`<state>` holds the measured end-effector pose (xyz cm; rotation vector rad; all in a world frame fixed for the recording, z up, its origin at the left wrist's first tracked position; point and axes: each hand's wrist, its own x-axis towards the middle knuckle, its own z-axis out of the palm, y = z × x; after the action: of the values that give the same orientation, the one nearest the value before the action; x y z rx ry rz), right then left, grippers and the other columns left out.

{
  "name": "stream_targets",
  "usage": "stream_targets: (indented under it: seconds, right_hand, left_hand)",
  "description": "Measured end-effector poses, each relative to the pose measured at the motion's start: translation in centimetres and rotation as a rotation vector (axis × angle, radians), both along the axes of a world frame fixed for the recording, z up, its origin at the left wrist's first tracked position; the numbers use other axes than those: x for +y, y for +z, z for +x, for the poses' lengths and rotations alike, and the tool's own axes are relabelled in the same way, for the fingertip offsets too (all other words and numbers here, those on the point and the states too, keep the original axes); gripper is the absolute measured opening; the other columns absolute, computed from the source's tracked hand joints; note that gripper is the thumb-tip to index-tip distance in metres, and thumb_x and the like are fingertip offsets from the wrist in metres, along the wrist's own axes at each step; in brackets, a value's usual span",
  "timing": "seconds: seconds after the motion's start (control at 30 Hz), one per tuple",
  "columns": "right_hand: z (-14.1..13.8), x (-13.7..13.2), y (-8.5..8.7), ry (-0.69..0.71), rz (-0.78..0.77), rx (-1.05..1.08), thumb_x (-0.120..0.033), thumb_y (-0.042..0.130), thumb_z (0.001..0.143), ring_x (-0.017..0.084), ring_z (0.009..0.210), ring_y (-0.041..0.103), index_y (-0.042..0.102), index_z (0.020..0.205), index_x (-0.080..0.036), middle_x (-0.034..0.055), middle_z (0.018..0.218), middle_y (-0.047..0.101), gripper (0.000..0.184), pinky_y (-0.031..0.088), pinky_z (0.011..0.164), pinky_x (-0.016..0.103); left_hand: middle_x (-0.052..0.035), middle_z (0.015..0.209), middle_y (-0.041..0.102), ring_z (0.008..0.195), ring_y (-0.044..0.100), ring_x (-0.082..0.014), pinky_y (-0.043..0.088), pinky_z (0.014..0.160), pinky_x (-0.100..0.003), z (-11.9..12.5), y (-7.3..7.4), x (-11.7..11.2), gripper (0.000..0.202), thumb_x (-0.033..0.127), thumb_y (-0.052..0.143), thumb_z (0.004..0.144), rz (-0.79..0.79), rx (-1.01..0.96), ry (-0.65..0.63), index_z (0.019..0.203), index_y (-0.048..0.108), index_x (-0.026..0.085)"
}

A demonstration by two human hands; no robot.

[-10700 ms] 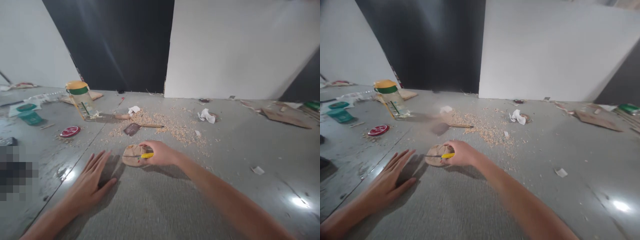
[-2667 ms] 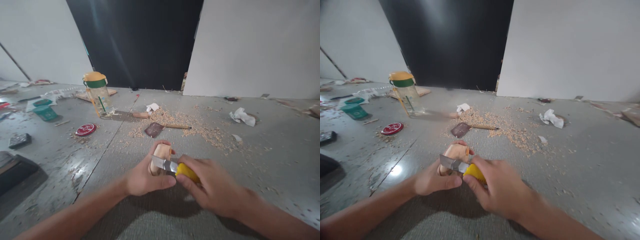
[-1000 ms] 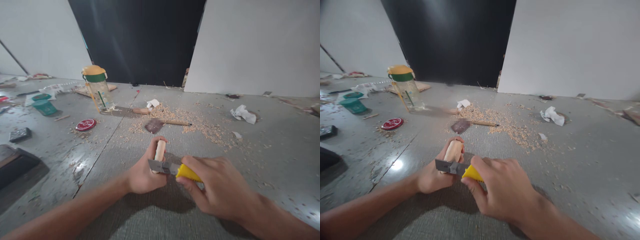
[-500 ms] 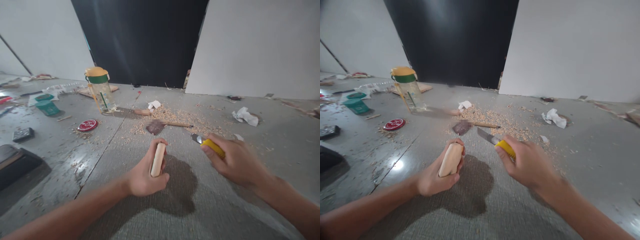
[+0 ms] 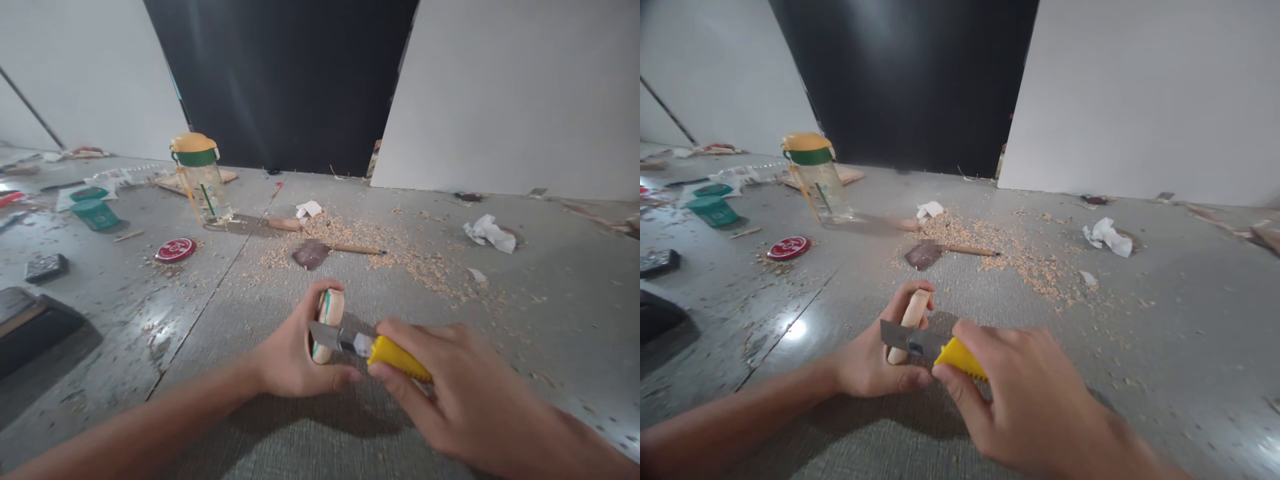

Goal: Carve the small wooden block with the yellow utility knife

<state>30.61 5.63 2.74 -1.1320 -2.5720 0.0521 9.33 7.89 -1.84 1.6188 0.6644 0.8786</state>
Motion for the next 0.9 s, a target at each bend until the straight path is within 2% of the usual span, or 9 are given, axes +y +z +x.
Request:
stream_targets:
  seconds: [0.13, 0.37, 0.47, 0.53, 0.6, 0.67, 0.77, 0.83, 0.9]
  right_hand:
    - [0.0, 0.3, -0.2, -0.008, 0.058, -0.007, -0.038, 0.045, 0.094, 0.017, 0.044, 0.057, 0.051, 0.083, -0.023, -0.0033, 0.057, 0.061, 0.020, 0.027, 0.046, 0.028]
    - [0.0, 0.4, -0.3, -0.013, 0.076, -0.026, -0.041, 0.044, 0.094, 0.018, 0.046, 0.059, 0.051, 0.083, -0.023, -0.0039, 0.055, 0.059, 0.022, 0.025, 0.046, 0.028]
    - [0.7, 1.4, -0.5, -0.038, 0.105, -0.039, -0.043, 0.044, 0.094, 0.017, 0.045, 0.057, 0.051, 0.081, -0.023, -0.0030, 0.056, 0.059, 0.025, 0.025, 0.047, 0.028]
    - [1.7, 2.5, -0.6, -0.110, 0.118, -0.054, -0.044, 0.042, 0.095, 0.016, 0.046, 0.055, 0.053, 0.084, -0.022, -0.0015, 0.058, 0.061, 0.027, 0.027, 0.048, 0.028]
    - [2.7, 3.5, -0.5, -0.214, 0.093, -0.042, -0.046, 0.042, 0.096, 0.016, 0.047, 0.053, 0.052, 0.081, -0.022, -0.0014, 0.056, 0.058, 0.030, 0.029, 0.049, 0.027]
    - [3.2, 3.9, -0.2, -0.255, 0.024, 0.016, -0.046, 0.041, 0.097, 0.015, 0.047, 0.051, 0.051, 0.079, -0.022, -0.0024, 0.053, 0.056, 0.032, 0.031, 0.049, 0.027]
    - [2.7, 2.9, 0.2, -0.178, -0.072, 0.110, -0.041, 0.039, 0.099, 0.014, 0.050, 0.056, 0.056, 0.099, -0.021, -0.0014, 0.064, 0.062, 0.026, 0.037, 0.050, 0.026]
    - [1.8, 1.6, 0.2, -0.072, -0.074, 0.122, -0.036, 0.040, 0.099, 0.014, 0.059, 0.062, 0.053, 0.115, -0.022, 0.0016, 0.080, 0.069, 0.025, 0.042, 0.053, 0.026]
    - [1.0, 0.4, 0.1, 0.021, -0.051, 0.088, -0.032, 0.042, 0.099, 0.015, 0.066, 0.065, 0.051, 0.120, -0.023, 0.0029, 0.089, 0.071, 0.025, 0.045, 0.057, 0.026]
  left_hand:
    - [0.0038, 0.083, 0.045, 0.066, 0.042, -0.0085, 0.036, 0.055, -0.022, 0.0, 0.0, -0.1, 0.075, 0.016, 0.072, 0.070, 0.016, 0.027, 0.016, 0.126, 0.023, 0.023]
    - [0.0087, 0.069, 0.042, 0.053, 0.038, -0.0063, 0.030, 0.047, -0.019, 0.0, -0.4, 0.0, 0.072, 0.000, 0.060, 0.065, -0.066, 0.021, -0.012, 0.122, 0.025, 0.025]
    - [0.0076, 0.072, 0.041, 0.054, 0.039, -0.0064, 0.032, 0.047, -0.019, -0.2, -0.4, 0.0, 0.070, 0.003, 0.061, 0.067, -0.052, 0.031, 0.026, 0.123, 0.026, 0.026]
    - [0.0065, 0.075, 0.040, 0.054, 0.038, -0.0060, 0.034, 0.046, -0.019, -0.3, -0.3, -0.1, 0.067, 0.008, 0.063, 0.070, -0.055, 0.035, 0.029, 0.123, 0.026, 0.027]
    - [0.0058, 0.077, 0.039, 0.052, 0.038, -0.0056, 0.034, 0.044, -0.019, -0.3, -0.2, -0.2, 0.065, 0.012, 0.064, 0.072, -0.090, 0.039, 0.003, 0.122, 0.025, 0.027]
    - [0.0054, 0.079, 0.038, 0.052, 0.037, -0.0059, 0.035, 0.043, -0.019, -0.3, -0.2, -0.3, 0.064, 0.015, 0.065, 0.072, -0.109, 0.050, -0.001, 0.121, 0.025, 0.027]
    - [0.0048, 0.079, 0.039, 0.058, 0.038, -0.0081, 0.035, 0.048, -0.021, -0.2, -0.1, -0.2, 0.067, 0.022, 0.068, 0.073, -0.042, 0.097, 0.057, 0.124, 0.025, 0.026]
    - [0.0043, 0.080, 0.040, 0.062, 0.039, -0.0090, 0.035, 0.052, -0.023, 0.0, -0.1, -0.2, 0.071, 0.025, 0.071, 0.072, 0.013, 0.098, 0.086, 0.126, 0.025, 0.025]
    - [0.0037, 0.082, 0.043, 0.063, 0.041, -0.0090, 0.036, 0.055, -0.024, 0.1, 0.0, -0.1, 0.072, 0.023, 0.071, 0.071, 0.024, 0.063, 0.085, 0.127, 0.025, 0.024]
